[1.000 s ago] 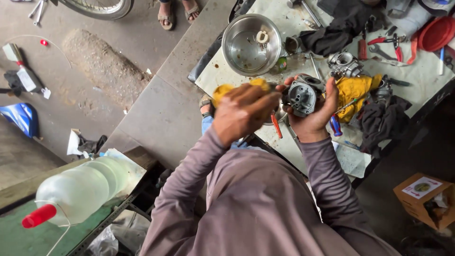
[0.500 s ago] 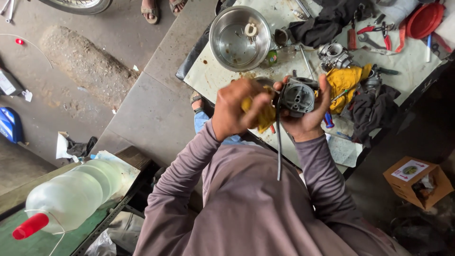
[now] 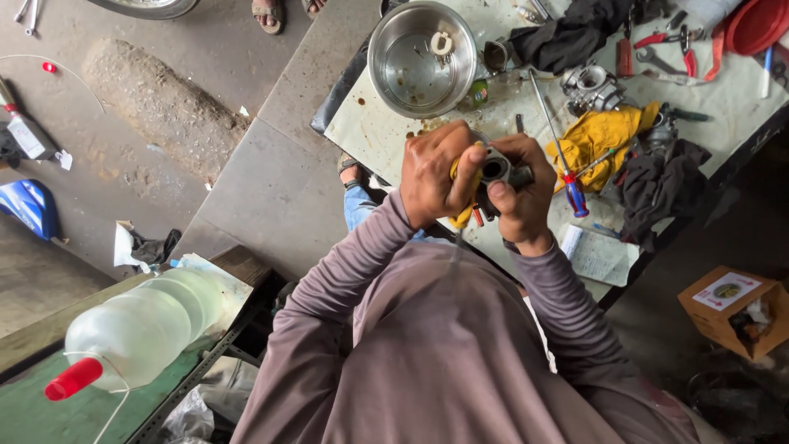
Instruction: The person cleans a carburetor by spraying it with liquid, scrubbing it with a brush, and wiping the components with a cloth. They disassemble the parts over a table, placing them into a metal bowl while continuing to wipe the main body.
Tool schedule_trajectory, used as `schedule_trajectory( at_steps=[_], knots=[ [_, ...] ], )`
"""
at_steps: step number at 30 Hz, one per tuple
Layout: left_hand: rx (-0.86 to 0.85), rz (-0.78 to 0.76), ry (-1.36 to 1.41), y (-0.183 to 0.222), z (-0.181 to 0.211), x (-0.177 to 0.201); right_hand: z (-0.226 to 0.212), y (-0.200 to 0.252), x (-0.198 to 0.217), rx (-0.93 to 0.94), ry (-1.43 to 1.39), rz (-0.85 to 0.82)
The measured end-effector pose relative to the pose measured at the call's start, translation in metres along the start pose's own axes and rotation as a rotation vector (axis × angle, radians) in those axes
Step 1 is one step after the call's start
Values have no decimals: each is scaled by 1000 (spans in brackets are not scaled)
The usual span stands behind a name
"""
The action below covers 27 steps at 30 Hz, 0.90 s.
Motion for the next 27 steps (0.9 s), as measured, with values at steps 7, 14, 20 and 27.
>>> schedule_trajectory(
  at_steps=[7,14,20,27],
  knots=[
    [293,72,-20,22,-40,-42,2,10,2,153,4,106],
    [668,32,493,70,-97,-83,-14,-1,-16,91,-452,9],
    [880,223,698,54,-100,-1,2,1,5,-353,-1173,-57],
    [610,417,583,26,-69,73,21,6,15,-417,-1296,-74]
  ],
)
Point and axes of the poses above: each hand's wrist, its own y-axis away from the middle knuckle, its own x-axis out of the back of the hand, z = x × y, the point moved 2 cm from there along -y, towards the middle knuckle, and after that the axes turned 2 degrees about -x, right-handed, at the moved point
